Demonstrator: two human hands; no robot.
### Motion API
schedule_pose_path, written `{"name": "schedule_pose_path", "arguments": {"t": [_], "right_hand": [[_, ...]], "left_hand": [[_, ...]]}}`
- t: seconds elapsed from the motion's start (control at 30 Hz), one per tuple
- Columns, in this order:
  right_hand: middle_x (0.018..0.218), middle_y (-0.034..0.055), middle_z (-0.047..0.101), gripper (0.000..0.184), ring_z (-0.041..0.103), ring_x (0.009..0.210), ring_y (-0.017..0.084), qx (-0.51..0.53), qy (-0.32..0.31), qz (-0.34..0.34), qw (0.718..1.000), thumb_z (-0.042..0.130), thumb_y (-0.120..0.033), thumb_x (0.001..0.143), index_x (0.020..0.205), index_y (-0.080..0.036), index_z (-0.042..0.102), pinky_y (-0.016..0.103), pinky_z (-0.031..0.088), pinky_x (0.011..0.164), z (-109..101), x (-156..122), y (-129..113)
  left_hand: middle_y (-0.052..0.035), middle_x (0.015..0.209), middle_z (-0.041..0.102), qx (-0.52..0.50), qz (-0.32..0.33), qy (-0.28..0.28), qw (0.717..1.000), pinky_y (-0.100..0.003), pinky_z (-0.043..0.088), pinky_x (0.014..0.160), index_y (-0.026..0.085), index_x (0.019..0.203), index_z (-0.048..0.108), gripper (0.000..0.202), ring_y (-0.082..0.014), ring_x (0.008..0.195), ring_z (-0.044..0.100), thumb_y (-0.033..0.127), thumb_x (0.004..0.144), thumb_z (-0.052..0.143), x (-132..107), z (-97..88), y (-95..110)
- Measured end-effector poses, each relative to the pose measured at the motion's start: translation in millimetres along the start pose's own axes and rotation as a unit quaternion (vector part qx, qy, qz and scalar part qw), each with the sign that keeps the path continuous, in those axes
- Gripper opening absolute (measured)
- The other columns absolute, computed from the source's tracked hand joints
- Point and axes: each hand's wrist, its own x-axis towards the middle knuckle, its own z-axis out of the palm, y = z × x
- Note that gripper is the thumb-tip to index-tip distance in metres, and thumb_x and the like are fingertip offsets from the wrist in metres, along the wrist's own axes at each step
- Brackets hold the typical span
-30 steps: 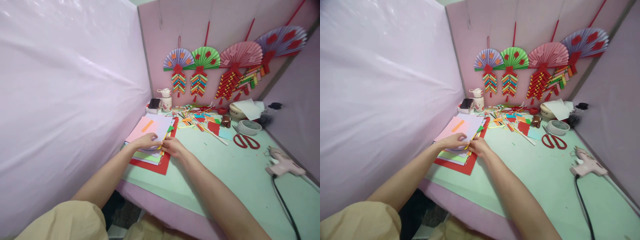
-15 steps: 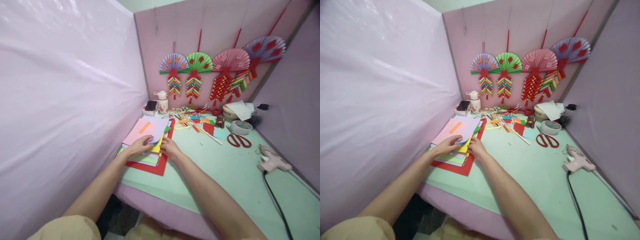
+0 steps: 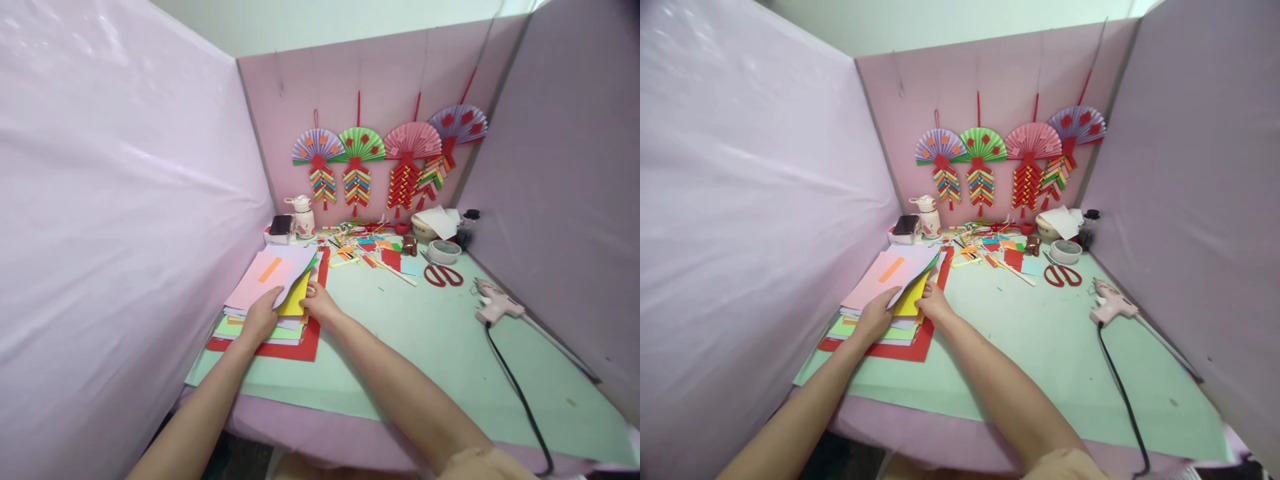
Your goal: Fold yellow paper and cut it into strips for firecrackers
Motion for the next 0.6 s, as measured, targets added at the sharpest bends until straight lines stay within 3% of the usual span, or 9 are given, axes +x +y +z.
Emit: {"name": "schedule_pose_path", "arguments": {"t": [0.13,0.2,0.27,0.43,0.6], "right_hand": [[0.071,-0.0032,0.063,0.061,0.058,0.055,0.012,-0.006,0.001,-0.001,1.0,0.052,-0.001,0.05,0.108,-0.019,0.048,0.017,0.035,0.041,-2,-2,0],[0.069,-0.0035,0.062,0.061,0.058,0.055,0.012,-0.006,0.001,0.001,1.0,0.052,-0.001,0.05,0.108,-0.019,0.048,0.017,0.035,0.041,-3,-1,2],[0.071,-0.0025,0.064,0.062,0.06,0.059,0.013,-0.007,-0.001,0.004,1.0,0.052,-0.001,0.049,0.108,-0.018,0.049,0.018,0.038,0.043,-4,0,4],[0.08,0.0,0.068,0.058,0.066,0.072,0.016,-0.009,-0.011,0.0,1.0,0.054,-0.003,0.051,0.107,-0.019,0.05,0.023,0.052,0.057,-6,1,8],[0.09,0.0031,0.069,0.05,0.068,0.083,0.019,-0.023,-0.003,0.002,1.0,0.058,-0.006,0.054,0.103,-0.019,0.054,0.028,0.056,0.068,-5,-2,6]], "left_hand": [[-0.0083,0.101,0.07,-0.071,-0.098,0.119,0.986,-0.036,0.049,0.086,0.018,0.108,0.064,0.036,-0.0257,0.098,0.063,0.036,0.089,0.04,-1,-3.2,-1],[-0.0077,0.08,0.069,-0.084,-0.14,0.157,0.974,-0.036,0.05,0.075,0.017,0.09,0.065,0.037,-0.0261,0.081,0.064,0.043,0.089,0.04,-1,-4.2,-3],[-0.0075,0.073,0.066,-0.092,-0.154,0.172,0.969,-0.036,0.049,0.071,0.017,0.081,0.063,0.038,-0.0261,0.076,0.063,0.047,0.088,0.04,-1,-3.7,-6],[-0.011,0.091,0.069,-0.136,-0.164,0.194,0.958,-0.037,0.049,0.081,0.015,0.095,0.064,0.041,-0.0264,0.091,0.063,0.047,0.088,0.039,0,0.5,-14],[-0.0127,0.105,0.068,-0.182,-0.178,0.204,0.945,-0.038,0.047,0.092,0.013,0.106,0.063,0.044,-0.0263,0.104,0.061,0.046,0.088,0.04,-1,-1.0,-14]]}}
